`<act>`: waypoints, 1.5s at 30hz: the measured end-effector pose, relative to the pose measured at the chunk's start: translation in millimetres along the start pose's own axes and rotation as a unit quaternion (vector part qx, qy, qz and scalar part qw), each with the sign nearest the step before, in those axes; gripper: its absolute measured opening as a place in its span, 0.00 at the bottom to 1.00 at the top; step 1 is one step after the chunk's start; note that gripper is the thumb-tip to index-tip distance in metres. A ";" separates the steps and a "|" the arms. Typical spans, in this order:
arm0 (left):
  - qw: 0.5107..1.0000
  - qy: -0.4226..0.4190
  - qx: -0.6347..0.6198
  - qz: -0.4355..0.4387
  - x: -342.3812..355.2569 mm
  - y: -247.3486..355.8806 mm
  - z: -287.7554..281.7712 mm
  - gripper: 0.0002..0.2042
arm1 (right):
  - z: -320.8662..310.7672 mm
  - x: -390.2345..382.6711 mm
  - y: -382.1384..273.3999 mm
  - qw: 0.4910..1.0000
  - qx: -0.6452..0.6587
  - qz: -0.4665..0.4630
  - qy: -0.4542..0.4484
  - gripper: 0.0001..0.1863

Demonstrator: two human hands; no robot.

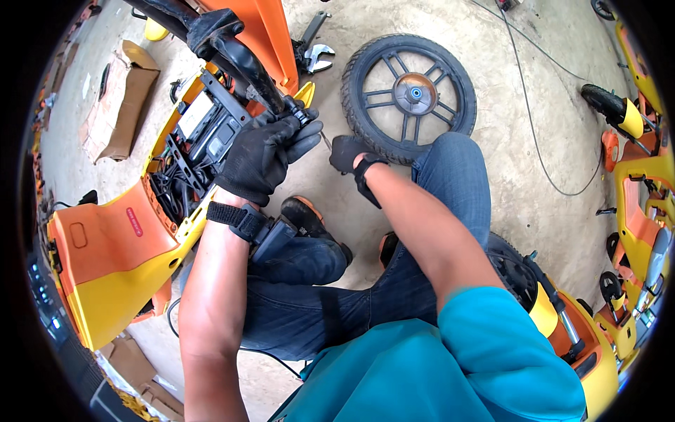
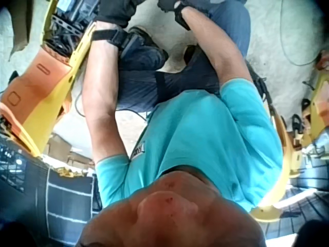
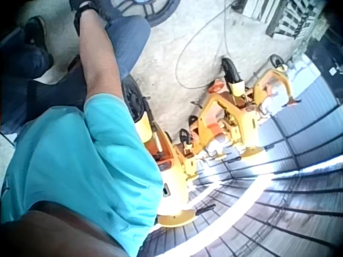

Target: The person uses a screwdriver to loosen and remove a plastic component from the frame of a scooter and then uses the tool to manipulate internal wires and fasteners on the vehicle while seated on the floor.

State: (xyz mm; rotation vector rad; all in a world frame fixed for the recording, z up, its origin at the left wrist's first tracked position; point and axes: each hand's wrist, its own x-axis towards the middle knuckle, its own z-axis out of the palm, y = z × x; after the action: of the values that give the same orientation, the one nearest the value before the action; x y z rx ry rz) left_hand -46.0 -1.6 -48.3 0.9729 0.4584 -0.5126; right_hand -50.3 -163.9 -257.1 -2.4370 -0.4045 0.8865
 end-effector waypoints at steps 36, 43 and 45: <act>1.000 0.000 0.017 0.024 6.6 -5.8 -4.0 0.12 | -248.3 -114.4 -75.5 0.866 -0.280 -0.337 0.242 0.09; 0.999 0.004 0.029 0.026 5.2 -4.9 -5.2 0.12 | -246.3 -103.7 -78.2 0.847 -0.336 -0.342 0.229 0.09; 0.999 0.009 0.029 0.029 4.9 -4.0 -1.9 0.12 | -237.6 -99.3 -67.3 0.842 -0.335 -0.344 0.246 0.10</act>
State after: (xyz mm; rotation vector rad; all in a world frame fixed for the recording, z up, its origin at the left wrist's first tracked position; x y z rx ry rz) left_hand -44.8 -2.8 -54.6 1.0444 0.4316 -0.4681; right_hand 26.6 -237.4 -13.2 -2.6305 -1.4511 -0.2537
